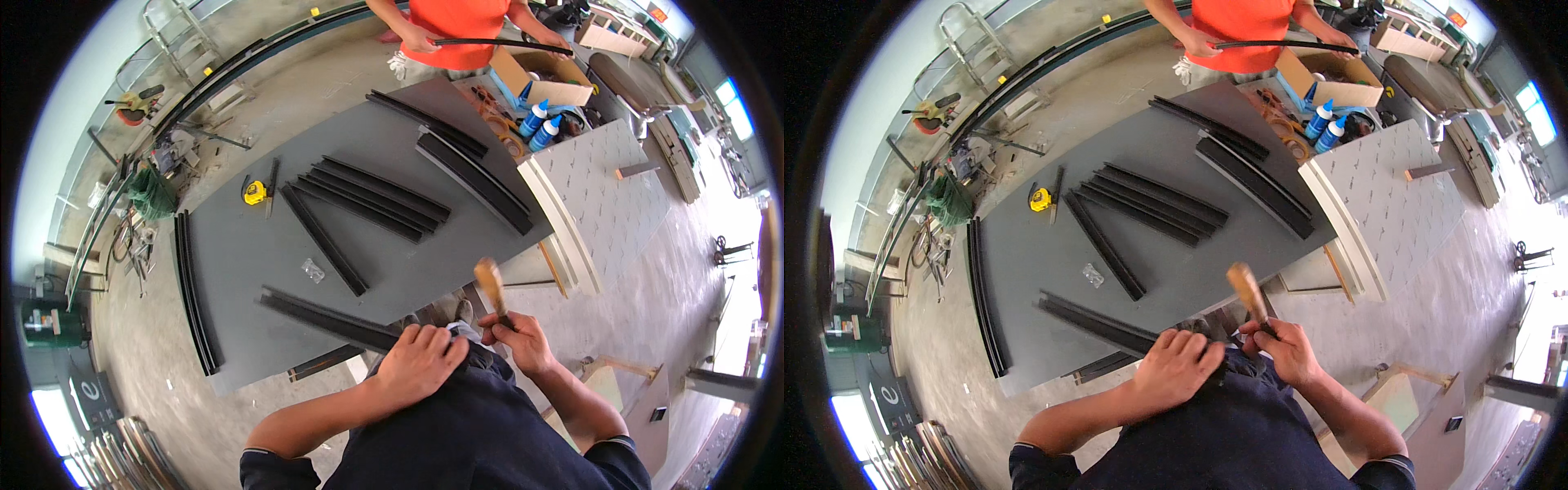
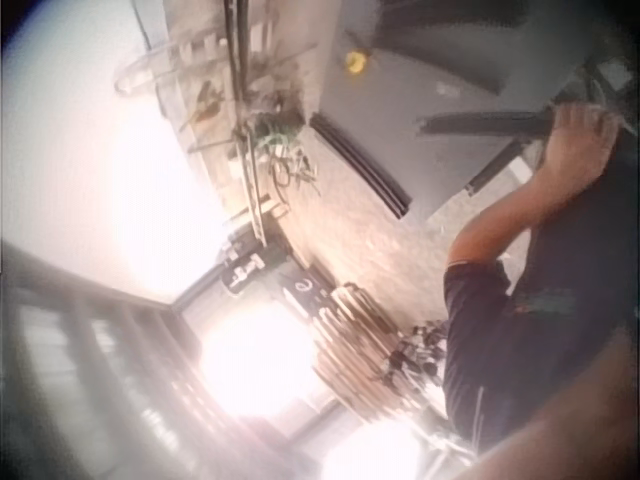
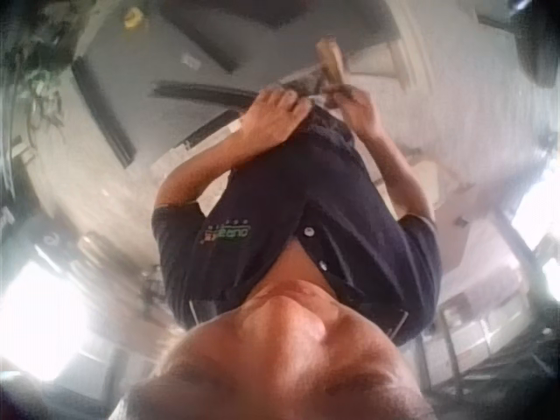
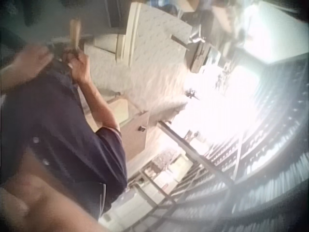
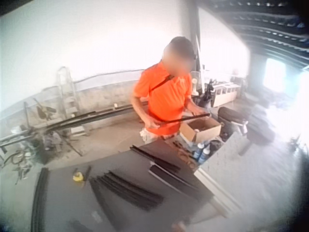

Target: The person uses a hand tool to shave or deburr the edges and inner surfaces of black aluminum extrusions over a work table.

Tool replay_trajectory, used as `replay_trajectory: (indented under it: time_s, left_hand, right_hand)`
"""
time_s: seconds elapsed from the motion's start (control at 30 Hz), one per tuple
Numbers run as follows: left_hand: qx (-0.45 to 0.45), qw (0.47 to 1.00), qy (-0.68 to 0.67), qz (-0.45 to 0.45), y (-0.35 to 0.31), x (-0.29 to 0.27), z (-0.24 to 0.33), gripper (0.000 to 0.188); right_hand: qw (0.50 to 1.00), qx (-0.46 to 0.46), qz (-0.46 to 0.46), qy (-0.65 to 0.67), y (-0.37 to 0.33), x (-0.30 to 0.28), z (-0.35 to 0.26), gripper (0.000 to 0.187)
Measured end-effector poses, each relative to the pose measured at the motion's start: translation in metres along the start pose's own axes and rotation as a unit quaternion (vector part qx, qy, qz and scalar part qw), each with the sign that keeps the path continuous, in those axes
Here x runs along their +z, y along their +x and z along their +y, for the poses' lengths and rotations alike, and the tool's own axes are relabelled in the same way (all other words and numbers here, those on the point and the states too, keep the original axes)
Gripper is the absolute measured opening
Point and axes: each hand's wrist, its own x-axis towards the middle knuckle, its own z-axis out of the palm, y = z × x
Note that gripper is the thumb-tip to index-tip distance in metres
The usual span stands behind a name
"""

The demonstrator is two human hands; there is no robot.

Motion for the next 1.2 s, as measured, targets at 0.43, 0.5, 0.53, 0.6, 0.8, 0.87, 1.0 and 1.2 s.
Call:
replay_trajectory:
  time_s: [0.43, 0.5, 0.53, 0.6, 0.8, 0.87, 1.0, 1.2]
  left_hand:
    - [0.218, 0.974, -0.008, 0.062, 0.053, 0.091, -0.014, 0.04]
    - [0.149, 0.989, -0.003, 0.023, 0.049, 0.093, -0.014, 0.045]
    - [0.114, 0.994, 0.0, 0.002, 0.046, 0.094, -0.015, 0.047]
    - [-0.019, 0.998, -0.044, -0.038, 0.04, 0.102, -0.017, 0.053]
    - [-0.47, 0.876, -0.101, 0.034, -0.024, 0.134, -0.05, 0.048]
    - [-0.567, 0.818, -0.081, 0.05, -0.048, 0.149, -0.065, 0.046]
    - [-0.722, 0.683, -0.096, 0.062, -0.072, 0.168, -0.1, 0.042]
    - [-0.77, 0.633, -0.074, 0.019, -0.06, 0.193, -0.14, 0.036]
  right_hand:
    - [0.993, 0.055, -0.093, -0.046, 0.112, -0.019, 0.0, 0.03]
    - [0.946, -0.059, -0.031, -0.317, 0.147, -0.036, 0.002, 0.035]
    - [0.938, -0.096, -0.022, -0.332, 0.162, -0.039, -0.002, 0.038]
    - [0.874, -0.119, 0.009, -0.472, 0.209, -0.068, 0.005, 0.04]
    - [0.792, -0.097, 0.009, -0.602, 0.318, -0.081, -0.009, 0.037]
    - [0.78, -0.098, -0.012, -0.617, 0.344, -0.075, -0.015, 0.035]
    - [0.749, -0.093, -0.062, -0.653, 0.365, -0.054, -0.03, 0.038]
    - [0.807, -0.192, 0.038, -0.557, 0.36, -0.056, -0.007, 0.032]
